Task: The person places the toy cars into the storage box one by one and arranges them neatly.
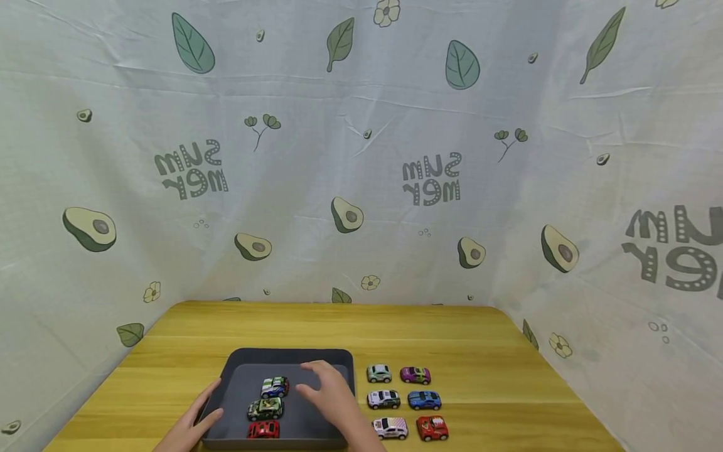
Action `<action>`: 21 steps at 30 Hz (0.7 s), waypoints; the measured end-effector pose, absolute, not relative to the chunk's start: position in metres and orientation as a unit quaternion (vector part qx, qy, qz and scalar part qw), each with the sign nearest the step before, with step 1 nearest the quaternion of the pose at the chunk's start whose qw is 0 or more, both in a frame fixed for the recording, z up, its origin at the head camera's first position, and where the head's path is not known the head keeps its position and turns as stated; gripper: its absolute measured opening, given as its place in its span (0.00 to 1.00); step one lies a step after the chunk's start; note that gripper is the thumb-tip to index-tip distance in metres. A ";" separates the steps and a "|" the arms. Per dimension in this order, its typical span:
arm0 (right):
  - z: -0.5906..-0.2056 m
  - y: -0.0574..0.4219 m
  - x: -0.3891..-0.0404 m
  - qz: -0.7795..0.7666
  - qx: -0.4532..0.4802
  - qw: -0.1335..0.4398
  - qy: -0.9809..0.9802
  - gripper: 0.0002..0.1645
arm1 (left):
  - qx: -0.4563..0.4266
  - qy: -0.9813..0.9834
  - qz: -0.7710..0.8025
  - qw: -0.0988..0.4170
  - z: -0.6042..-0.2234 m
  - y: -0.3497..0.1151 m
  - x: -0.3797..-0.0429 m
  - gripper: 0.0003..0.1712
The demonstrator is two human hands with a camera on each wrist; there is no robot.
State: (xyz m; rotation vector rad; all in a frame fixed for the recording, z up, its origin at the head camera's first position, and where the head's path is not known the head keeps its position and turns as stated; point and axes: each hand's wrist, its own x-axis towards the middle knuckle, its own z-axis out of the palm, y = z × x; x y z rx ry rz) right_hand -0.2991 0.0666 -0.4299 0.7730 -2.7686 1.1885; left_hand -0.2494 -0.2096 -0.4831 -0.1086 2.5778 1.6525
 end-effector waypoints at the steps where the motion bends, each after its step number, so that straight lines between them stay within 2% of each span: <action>1: -0.429 0.071 -0.298 0.378 0.248 0.020 -0.892 0.25 | -0.035 0.841 0.539 0.039 -0.483 -0.209 -0.249 0.42; 15: -0.417 0.127 -0.284 0.382 0.212 0.038 -0.899 0.30 | -0.036 0.846 0.531 0.041 -0.483 -0.209 -0.248 0.43; 21: -0.421 0.151 -0.279 0.388 0.169 0.029 -0.906 0.30 | -0.039 0.846 0.529 0.044 -0.483 -0.211 -0.248 0.44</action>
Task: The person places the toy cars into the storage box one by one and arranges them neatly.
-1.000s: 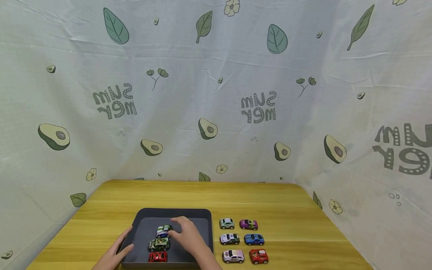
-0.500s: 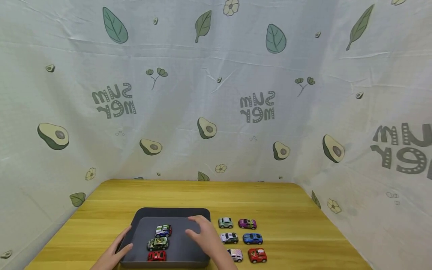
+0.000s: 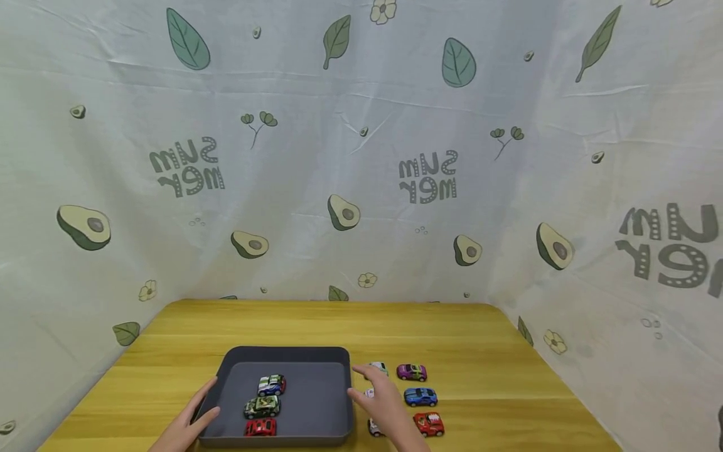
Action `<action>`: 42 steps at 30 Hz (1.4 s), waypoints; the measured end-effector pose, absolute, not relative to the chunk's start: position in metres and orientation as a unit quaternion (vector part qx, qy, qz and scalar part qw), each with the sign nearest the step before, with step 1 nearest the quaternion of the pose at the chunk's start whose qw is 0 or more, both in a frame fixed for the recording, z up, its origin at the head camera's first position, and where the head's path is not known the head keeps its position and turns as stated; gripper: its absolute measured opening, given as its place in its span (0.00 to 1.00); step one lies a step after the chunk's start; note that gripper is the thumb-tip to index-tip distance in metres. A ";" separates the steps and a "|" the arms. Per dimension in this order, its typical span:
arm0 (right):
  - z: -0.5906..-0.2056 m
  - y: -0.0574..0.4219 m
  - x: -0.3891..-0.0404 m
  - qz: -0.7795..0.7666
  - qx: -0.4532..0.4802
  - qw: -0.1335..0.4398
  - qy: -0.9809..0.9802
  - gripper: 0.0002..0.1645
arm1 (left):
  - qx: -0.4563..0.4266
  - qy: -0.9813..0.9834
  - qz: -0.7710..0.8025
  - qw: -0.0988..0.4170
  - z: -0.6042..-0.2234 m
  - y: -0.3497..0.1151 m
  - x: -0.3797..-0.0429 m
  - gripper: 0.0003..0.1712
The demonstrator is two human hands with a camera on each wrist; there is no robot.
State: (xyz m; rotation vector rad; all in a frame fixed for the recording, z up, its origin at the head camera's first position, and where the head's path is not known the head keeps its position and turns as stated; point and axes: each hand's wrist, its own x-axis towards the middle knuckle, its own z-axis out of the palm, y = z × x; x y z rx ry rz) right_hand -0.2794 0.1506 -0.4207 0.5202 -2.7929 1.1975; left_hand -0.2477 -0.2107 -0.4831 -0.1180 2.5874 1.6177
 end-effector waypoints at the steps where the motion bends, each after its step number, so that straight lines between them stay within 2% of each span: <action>1: -0.422 0.155 -0.279 0.386 0.158 0.026 -0.909 0.30 | -0.041 0.847 0.527 0.044 -0.483 -0.211 -0.248 0.44; 13: -0.435 0.204 -0.273 0.391 0.076 0.066 -0.915 0.26 | -0.040 0.846 0.529 0.050 -0.481 -0.209 -0.249 0.43; 22: -0.444 0.241 -0.272 0.378 0.050 0.030 -0.924 0.26 | -0.035 0.849 0.525 0.049 -0.480 -0.209 -0.249 0.43; 32: -0.458 0.265 -0.274 0.311 0.113 -0.002 -0.944 0.24 | -0.039 0.851 0.522 0.046 -0.483 -0.210 -0.248 0.44; 42: -0.462 0.274 -0.278 0.300 0.126 -0.060 -0.944 0.29 | -0.036 0.852 0.521 0.039 -0.481 -0.209 -0.247 0.43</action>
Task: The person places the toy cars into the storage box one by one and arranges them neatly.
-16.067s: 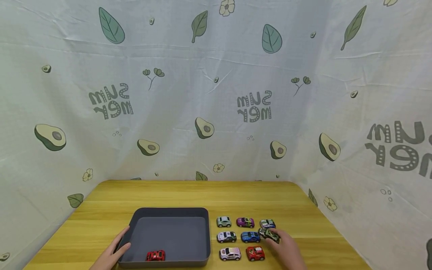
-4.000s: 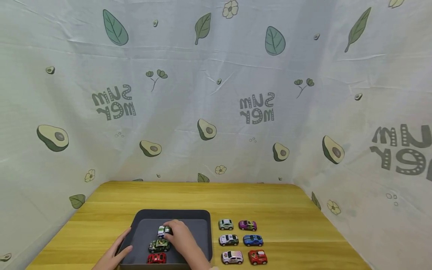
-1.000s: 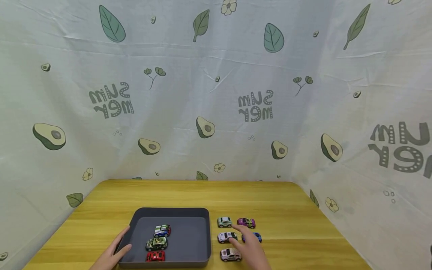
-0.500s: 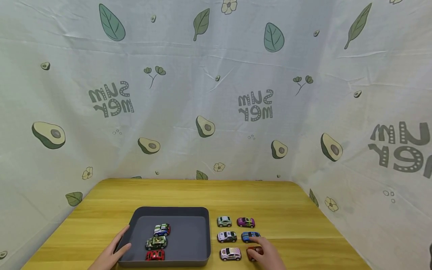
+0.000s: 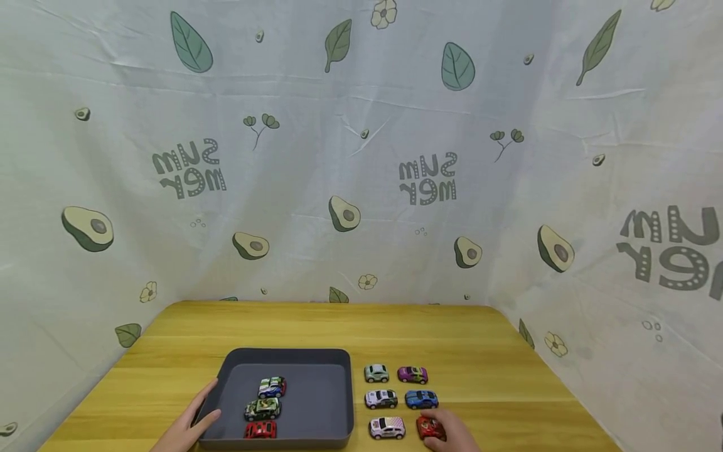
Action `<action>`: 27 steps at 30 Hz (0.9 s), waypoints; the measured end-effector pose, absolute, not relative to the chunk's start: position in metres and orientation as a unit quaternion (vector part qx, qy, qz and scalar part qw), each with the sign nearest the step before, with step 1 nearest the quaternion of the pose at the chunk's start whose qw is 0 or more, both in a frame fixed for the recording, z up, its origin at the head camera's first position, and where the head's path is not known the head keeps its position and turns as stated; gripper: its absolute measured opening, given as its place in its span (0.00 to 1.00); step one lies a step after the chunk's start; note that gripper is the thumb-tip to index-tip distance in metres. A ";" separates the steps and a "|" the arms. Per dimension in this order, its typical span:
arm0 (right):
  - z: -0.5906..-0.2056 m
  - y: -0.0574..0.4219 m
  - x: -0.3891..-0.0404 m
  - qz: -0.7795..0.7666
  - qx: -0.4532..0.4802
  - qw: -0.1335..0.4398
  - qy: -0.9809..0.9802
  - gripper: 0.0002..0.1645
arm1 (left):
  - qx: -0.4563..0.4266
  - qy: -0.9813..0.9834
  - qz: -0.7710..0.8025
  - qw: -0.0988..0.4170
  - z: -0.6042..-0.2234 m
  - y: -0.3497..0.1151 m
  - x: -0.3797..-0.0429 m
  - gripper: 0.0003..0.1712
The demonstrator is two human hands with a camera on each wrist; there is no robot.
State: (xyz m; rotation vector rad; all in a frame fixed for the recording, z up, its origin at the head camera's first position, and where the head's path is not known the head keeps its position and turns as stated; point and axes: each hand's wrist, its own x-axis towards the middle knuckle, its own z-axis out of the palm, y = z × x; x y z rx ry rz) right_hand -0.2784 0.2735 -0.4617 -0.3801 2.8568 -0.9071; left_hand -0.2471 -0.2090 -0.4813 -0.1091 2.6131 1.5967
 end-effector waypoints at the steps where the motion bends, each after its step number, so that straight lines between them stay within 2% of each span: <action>1: -0.462 0.274 -0.279 -0.300 -0.123 0.067 0.944 0.29 | -0.036 0.852 0.521 0.039 -0.481 -0.209 -0.247 0.43; 7: -0.463 0.272 -0.279 -0.299 -0.117 0.070 0.944 0.29 | -0.038 0.850 0.524 0.038 -0.480 -0.209 -0.246 0.44; 13: -0.460 0.264 -0.275 -0.296 -0.097 0.035 0.950 0.30 | -0.036 0.852 0.522 0.036 -0.482 -0.212 -0.248 0.45; 27: -0.438 0.235 -0.263 -0.303 -0.195 0.005 0.933 0.30 | -0.030 0.853 0.520 0.032 -0.481 -0.209 -0.247 0.43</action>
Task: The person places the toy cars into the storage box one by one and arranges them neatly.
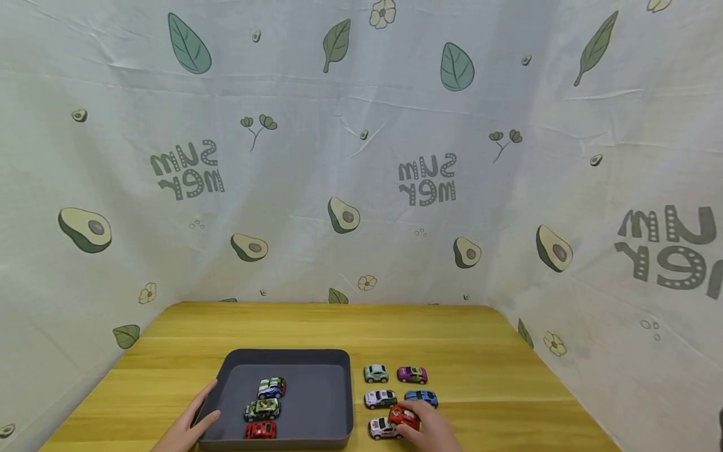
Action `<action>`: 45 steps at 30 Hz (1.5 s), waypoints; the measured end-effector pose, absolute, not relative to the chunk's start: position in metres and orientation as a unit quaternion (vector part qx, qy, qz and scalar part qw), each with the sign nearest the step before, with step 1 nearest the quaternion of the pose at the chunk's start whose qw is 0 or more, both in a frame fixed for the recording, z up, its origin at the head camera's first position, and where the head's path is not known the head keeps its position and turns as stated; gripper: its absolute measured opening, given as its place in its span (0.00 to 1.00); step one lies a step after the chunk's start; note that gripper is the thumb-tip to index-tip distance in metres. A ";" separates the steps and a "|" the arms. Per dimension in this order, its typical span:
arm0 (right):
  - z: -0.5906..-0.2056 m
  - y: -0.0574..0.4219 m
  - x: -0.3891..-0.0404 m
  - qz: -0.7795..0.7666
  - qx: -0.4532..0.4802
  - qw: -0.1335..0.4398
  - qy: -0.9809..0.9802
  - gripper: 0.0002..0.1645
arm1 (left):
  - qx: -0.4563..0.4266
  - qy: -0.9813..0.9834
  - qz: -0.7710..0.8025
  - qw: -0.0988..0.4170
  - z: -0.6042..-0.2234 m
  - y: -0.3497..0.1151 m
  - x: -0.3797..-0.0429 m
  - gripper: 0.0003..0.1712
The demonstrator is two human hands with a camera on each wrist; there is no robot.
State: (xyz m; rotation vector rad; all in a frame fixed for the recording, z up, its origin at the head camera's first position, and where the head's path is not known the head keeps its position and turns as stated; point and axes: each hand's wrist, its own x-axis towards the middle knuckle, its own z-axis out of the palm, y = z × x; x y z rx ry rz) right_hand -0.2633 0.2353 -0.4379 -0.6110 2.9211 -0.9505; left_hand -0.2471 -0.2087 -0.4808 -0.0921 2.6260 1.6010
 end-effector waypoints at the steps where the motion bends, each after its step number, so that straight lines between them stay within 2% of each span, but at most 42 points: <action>1: -0.437 0.232 -0.263 -0.298 -0.204 -0.001 0.932 0.29 | -0.028 0.850 0.525 0.033 -0.481 -0.209 -0.247 0.43; 16: -0.430 0.167 -0.262 -0.344 -0.291 -0.069 0.890 0.26 | -0.028 0.838 0.543 0.042 -0.485 -0.211 -0.248 0.43; 24: -0.430 0.132 -0.266 -0.348 -0.283 -0.020 0.893 0.26 | -0.027 0.835 0.548 0.043 -0.483 -0.209 -0.247 0.42; 29: -0.434 0.114 -0.272 -0.361 -0.282 0.029 0.888 0.26 | -0.025 0.838 0.544 0.038 -0.484 -0.210 -0.247 0.42; 45: -0.441 0.080 -0.281 -0.340 -0.285 0.129 0.887 0.17 | -0.031 0.841 0.539 0.038 -0.484 -0.209 -0.247 0.43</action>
